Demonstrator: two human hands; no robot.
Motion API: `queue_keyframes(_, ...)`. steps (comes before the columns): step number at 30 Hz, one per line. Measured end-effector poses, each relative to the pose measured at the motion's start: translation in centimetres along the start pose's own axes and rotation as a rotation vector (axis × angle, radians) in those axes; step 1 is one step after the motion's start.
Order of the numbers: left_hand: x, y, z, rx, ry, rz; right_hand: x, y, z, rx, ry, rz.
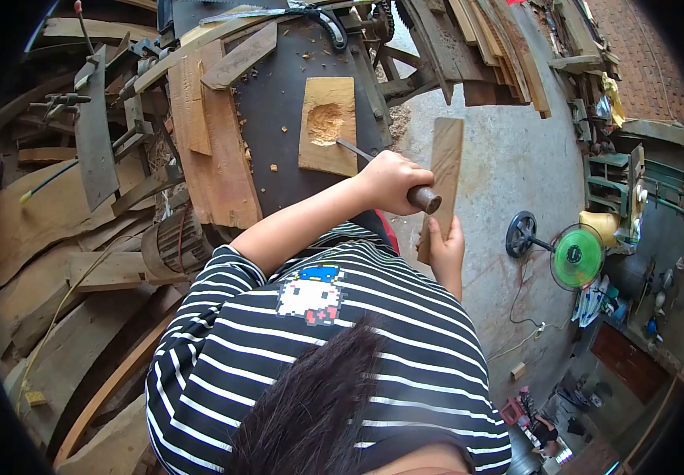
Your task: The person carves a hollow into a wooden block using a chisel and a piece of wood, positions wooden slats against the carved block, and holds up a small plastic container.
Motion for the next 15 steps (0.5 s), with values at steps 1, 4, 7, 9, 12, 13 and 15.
queue_keyframes(1, 0.0, -0.1, 0.0, -0.003, 0.016, -0.038, -0.5, 0.2, -0.9, -0.001, -0.001, -0.004)
queue_keyframes(4, -0.3, -0.2, -0.5, -0.014, 0.075, -0.073, -2.3, 1.5, -4.3, 0.149, 0.127, 0.125)
queue_keyframes(7, -0.7, -0.3, -0.5, -0.04, 0.072, -0.12, -4.4, 3.1, -7.1, 0.268, 0.459, 0.212)
queue_keyframes(9, -0.9, -0.6, -0.5, -0.036, 0.079, -0.14, -5.5, 3.7, -7.6, 0.413, 0.514, 0.316)
queue_keyframes(12, -1.2, -1.6, -0.9, -0.012, 0.086, -0.137, -6.5, 3.4, -7.8, 0.503, 0.572, 0.356)
queue_keyframes(13, -1.2, -2.0, -1.2, 0.013, 0.093, -0.112, -6.6, 2.8, -5.9, 0.452, 0.492, 0.358)
queue_keyframes(15, -1.0, -2.6, -1.6, 0.027, 0.098, -0.065, -7.7, 2.7, -4.9, 0.398, 0.407, 0.364)
Point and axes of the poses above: each hand's wrist, its own x-axis towards the middle knuckle, its own y-axis out of the back of the hand, z = x × y, the point moved 8 cm from there along x, towards the middle knuckle, and after that the axes turned 13 degrees about -x, right-handed, at the moved point
